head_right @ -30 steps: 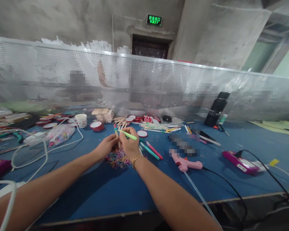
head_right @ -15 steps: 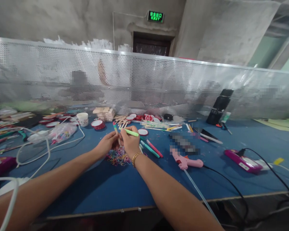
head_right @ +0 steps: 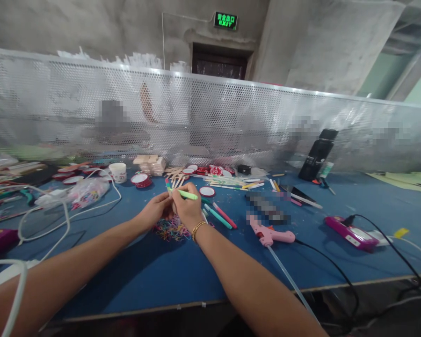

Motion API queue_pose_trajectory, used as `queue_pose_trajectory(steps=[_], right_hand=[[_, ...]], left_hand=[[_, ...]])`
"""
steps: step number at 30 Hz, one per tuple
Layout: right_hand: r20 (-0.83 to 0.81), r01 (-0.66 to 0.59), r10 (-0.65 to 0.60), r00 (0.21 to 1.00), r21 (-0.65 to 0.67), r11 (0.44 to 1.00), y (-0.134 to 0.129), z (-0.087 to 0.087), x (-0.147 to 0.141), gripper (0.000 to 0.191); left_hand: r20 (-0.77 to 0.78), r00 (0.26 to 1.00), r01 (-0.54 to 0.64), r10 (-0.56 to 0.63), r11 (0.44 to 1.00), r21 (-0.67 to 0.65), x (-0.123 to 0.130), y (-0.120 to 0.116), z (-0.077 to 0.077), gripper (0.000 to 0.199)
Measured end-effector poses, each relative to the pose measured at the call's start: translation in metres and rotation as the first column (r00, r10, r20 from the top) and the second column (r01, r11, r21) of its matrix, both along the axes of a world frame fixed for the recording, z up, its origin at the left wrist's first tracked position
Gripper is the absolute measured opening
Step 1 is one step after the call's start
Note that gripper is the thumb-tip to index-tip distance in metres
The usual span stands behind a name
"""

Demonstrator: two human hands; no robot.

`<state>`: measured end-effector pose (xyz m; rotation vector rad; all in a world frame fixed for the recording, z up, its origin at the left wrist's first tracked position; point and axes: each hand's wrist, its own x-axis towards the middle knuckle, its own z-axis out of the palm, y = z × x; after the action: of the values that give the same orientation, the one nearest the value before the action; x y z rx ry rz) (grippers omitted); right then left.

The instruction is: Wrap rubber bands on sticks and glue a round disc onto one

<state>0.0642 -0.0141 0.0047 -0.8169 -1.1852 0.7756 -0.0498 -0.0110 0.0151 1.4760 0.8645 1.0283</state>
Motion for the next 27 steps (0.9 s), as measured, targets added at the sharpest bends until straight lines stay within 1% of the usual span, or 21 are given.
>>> queue_pose_trajectory(steps=[4,10,16,18,23,25,27], right_hand=[[0.007,-0.051,0.051,0.999,0.012,0.999,-0.001,0.000,0.000,0.024],[-0.035,0.009,-0.008,0.999,0.037,0.999,-0.003,0.006,0.001,0.022],[-0.008,-0.078,0.078,0.997,0.032,0.996,0.000,-0.002,-0.002,0.023],[0.002,-0.058,0.058,0.998,0.027,0.998,0.001,-0.004,-0.001,0.023],[0.035,0.042,-0.043,0.998,0.031,0.999,0.004,-0.004,0.002,0.022],[0.030,0.049,-0.050,0.998,0.033,0.998,0.003,-0.002,0.002,0.022],[0.022,0.029,-0.030,0.999,0.029,0.999,0.001,-0.001,0.001,0.022]], left_hand=[[-0.003,1.000,-0.001,0.001,1.000,0.008,0.001,-0.001,0.001,0.027],[0.010,1.000,0.003,-0.003,1.000,0.000,-0.001,0.001,-0.001,0.026],[0.008,1.000,0.013,-0.014,1.000,0.005,0.001,0.001,-0.002,0.029],[0.006,1.000,0.012,-0.012,1.000,0.013,0.002,0.001,-0.003,0.030],[0.000,1.000,0.007,-0.007,1.000,0.026,0.000,0.003,-0.004,0.027],[-0.003,1.000,0.010,-0.010,0.999,0.030,-0.001,0.003,-0.005,0.026],[-0.005,1.000,0.012,-0.012,0.999,0.036,-0.001,0.004,-0.005,0.027]])
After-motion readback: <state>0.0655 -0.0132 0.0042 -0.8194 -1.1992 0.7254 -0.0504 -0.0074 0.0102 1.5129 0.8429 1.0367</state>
